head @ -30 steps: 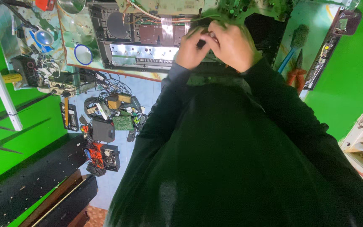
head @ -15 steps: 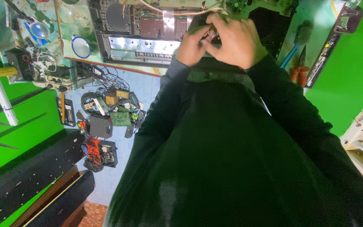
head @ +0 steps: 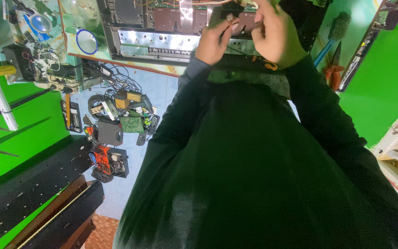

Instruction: The person connects wires and secures components of a disassembled electronic keyboard using a screwdriver by hand.

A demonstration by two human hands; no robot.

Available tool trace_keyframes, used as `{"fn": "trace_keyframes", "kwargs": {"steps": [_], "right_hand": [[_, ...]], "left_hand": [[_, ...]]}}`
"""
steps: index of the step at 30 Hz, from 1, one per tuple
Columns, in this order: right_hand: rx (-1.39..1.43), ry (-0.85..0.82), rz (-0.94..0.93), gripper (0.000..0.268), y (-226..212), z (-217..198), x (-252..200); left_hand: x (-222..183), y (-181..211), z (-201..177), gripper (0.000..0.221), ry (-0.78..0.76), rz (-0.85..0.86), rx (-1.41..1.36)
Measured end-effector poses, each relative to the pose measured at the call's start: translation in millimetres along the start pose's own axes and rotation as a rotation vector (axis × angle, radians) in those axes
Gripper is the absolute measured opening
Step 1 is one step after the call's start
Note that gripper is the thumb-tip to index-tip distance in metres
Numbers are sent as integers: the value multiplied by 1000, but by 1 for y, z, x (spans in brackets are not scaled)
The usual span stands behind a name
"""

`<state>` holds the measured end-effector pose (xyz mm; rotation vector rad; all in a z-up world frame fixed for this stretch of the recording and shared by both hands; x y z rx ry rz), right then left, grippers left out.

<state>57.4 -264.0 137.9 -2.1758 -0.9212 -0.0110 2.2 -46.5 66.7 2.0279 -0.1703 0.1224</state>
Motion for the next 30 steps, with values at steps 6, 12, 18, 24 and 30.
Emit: {"fn": "trace_keyframes", "kwargs": {"steps": [6,12,18,24,30], "right_hand": [[175,-13,102,43,10,11,-25],[212,-55,170,37,16,37,-43],[145,-23,129,32,-2,52,-51],[233,-94,167,38,-23,63,-42],[497,-163,351,26,-62,68,-40]], "left_hand": [[2,16,-7,25,13,11,-51],[0,40,-22,22,57,-4,-124],[-13,57,-31,22,105,-66,-189],[-34,76,-41,23,149,-134,-239],[-57,86,-59,25,174,-217,-432]]}}
Point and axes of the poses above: each hand's wrist, its own x-axis towards the middle knuckle, its own z-axis out of the palm, y = z × x, the point moved 1 cm from there along x, towards the middle knuckle, and after that the axes turned 4 degrees about -x, right-handed, at the moved point
